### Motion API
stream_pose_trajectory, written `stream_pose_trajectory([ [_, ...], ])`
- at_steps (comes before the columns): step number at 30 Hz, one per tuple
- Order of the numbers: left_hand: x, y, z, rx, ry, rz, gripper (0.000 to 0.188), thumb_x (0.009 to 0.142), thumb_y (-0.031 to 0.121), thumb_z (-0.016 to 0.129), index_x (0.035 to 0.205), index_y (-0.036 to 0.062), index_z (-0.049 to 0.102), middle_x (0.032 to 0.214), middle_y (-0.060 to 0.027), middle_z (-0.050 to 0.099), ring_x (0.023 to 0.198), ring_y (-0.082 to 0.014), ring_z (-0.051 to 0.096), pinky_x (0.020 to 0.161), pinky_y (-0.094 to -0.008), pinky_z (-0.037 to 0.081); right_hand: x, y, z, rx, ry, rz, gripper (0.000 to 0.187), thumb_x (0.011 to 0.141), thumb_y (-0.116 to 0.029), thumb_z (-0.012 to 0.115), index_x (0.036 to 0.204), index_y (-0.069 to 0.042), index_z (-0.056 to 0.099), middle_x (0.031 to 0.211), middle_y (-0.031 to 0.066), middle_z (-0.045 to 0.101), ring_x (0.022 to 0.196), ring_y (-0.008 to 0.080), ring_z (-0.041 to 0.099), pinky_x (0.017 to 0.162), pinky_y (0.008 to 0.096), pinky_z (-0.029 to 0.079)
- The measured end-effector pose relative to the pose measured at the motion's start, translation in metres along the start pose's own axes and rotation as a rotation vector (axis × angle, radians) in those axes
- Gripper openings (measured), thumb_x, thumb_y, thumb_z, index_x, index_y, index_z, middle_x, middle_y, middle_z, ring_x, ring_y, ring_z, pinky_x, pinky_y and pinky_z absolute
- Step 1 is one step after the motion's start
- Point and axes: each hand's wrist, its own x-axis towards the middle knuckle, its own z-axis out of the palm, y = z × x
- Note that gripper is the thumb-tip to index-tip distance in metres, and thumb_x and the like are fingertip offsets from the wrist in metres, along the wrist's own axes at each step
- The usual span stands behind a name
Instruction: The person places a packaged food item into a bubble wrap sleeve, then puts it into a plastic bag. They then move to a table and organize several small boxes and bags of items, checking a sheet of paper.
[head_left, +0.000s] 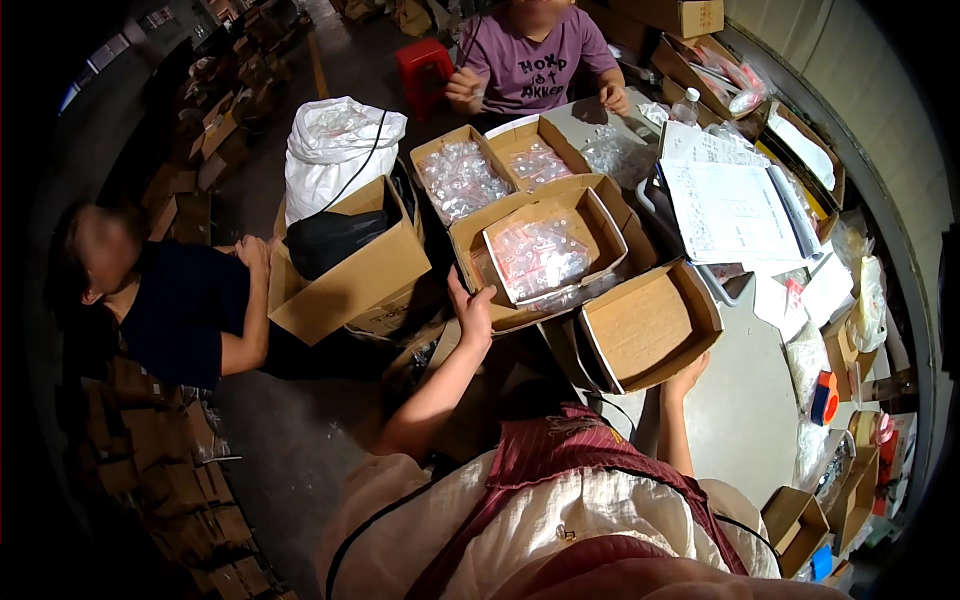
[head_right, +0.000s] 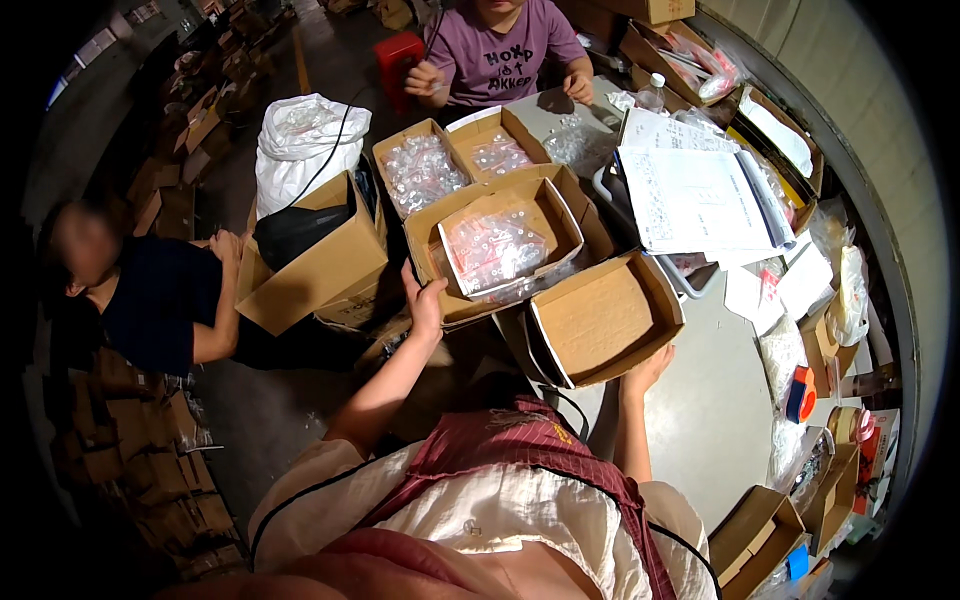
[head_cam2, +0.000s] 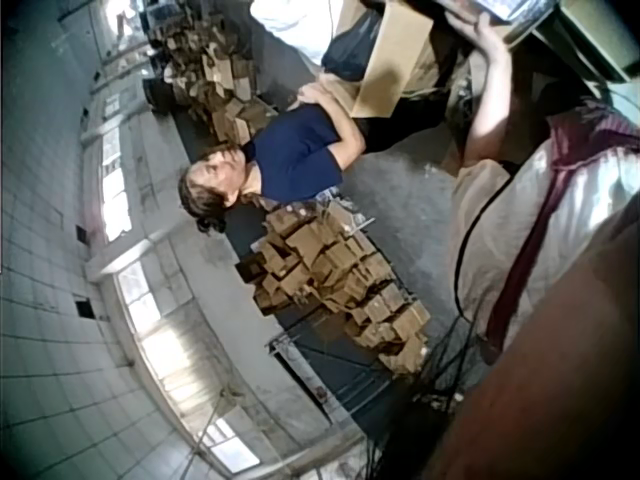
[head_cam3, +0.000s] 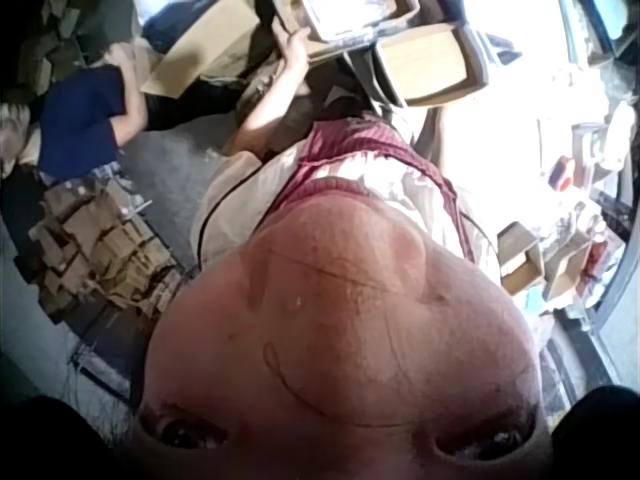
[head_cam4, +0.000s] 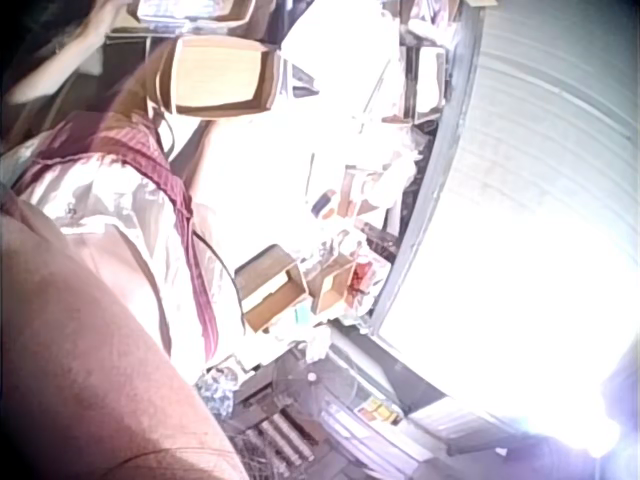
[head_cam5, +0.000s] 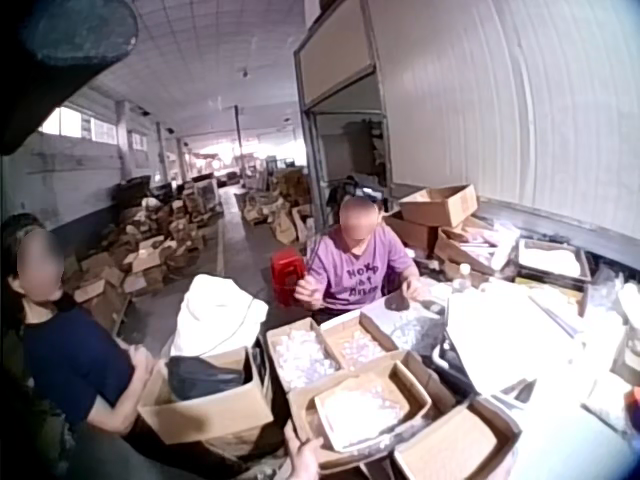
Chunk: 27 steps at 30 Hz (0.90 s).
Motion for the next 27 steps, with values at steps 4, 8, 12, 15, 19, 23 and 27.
stream_pose_trajectory([
  [4, 0.001, 0.0, -0.001, 0.032, 0.008, 0.001, 0.078, 0.081, -0.004, 0.057, 0.152, 0.0026, 0.025, 0.145, -0.0152, 0.045, 0.133, -0.0264, 0.044, 0.114, -0.0353, 0.03, 0.001, -0.01, -0.004, 0.0, 0.027, -0.001, 0.041, 0.098, -0.02, 0.047, 0.133, 0.001, 0.052, 0.134, 0.018, 0.054, 0.133, 0.0403, 0.041, 0.12, 0.0516, 0.022],
  [8, 0.005, -0.008, -0.01, 0.072, 0.0, -0.011, 0.085, 0.079, 0.0, 0.063, 0.155, 0.0012, 0.023, 0.151, -0.017, 0.031, 0.138, -0.0294, 0.036, 0.117, -0.0383, 0.027, 0.002, -0.019, -0.007, 0.006, 0.004, -0.017, 0.042, 0.097, -0.021, 0.048, 0.133, 0.001, 0.052, 0.135, 0.0175, 0.054, 0.133, 0.0382, 0.042, 0.12, 0.0514, 0.023],
  [12, 0.004, -0.008, -0.009, 0.067, -0.008, -0.017, 0.084, 0.079, 0.001, 0.063, 0.154, 0.001, 0.025, 0.15, -0.0175, 0.031, 0.138, -0.0297, 0.036, 0.116, -0.0384, 0.027, 0.001, -0.007, -0.002, -0.017, 0.03, -0.018, 0.043, 0.097, -0.02, 0.049, 0.133, 0.001, 0.052, 0.135, 0.0178, 0.054, 0.133, 0.0385, 0.042, 0.12, 0.0514, 0.022],
  [15, 0.004, -0.007, -0.009, 0.061, -0.004, -0.016, 0.084, 0.079, 0.0, 0.063, 0.154, 0.0012, 0.025, 0.15, -0.0172, 0.032, 0.137, -0.0293, 0.036, 0.116, -0.0382, 0.028, 0.0, -0.001, 0.002, -0.053, 0.024, -0.02, 0.043, 0.097, -0.02, 0.049, 0.134, 0.002, 0.051, 0.135, 0.018, 0.054, 0.133, 0.0388, 0.042, 0.12, 0.0513, 0.022],
  [19, 0.003, -0.006, -0.006, 0.105, 0.001, 0.021, 0.077, 0.082, -0.002, 0.056, 0.153, 0.0021, 0.026, 0.144, -0.0152, 0.046, 0.131, -0.0266, 0.045, 0.112, -0.0351, 0.032, 0.001, 0.002, 0.001, -0.035, 0.016, -0.015, 0.043, 0.097, -0.02, 0.048, 0.134, 0.001, 0.051, 0.136, 0.0185, 0.054, 0.133, 0.0395, 0.042, 0.121, 0.051, 0.022],
  [23, 0.002, -0.003, -0.005, 0.088, 0.003, 0.019, 0.077, 0.082, -0.001, 0.057, 0.153, 0.0019, 0.026, 0.145, -0.0153, 0.045, 0.131, -0.0266, 0.045, 0.112, -0.0352, 0.032, 0.002, -0.001, 0.001, -0.026, 0.014, -0.012, 0.043, 0.097, -0.021, 0.048, 0.134, 0.0, 0.051, 0.135, 0.0188, 0.054, 0.132, 0.0392, 0.042, 0.12, 0.0511, 0.022],
  [27, 0.002, -0.002, -0.005, 0.102, 0.007, 0.013, 0.078, 0.082, 0.0, 0.058, 0.153, 0.0019, 0.025, 0.145, -0.0152, 0.044, 0.132, -0.0267, 0.044, 0.112, -0.0356, 0.032, 0.004, -0.009, -0.003, -0.051, 0.01, -0.048, 0.043, 0.097, -0.022, 0.048, 0.134, 0.0, 0.052, 0.134, 0.0186, 0.054, 0.131, 0.0387, 0.043, 0.12, 0.0514, 0.022],
])
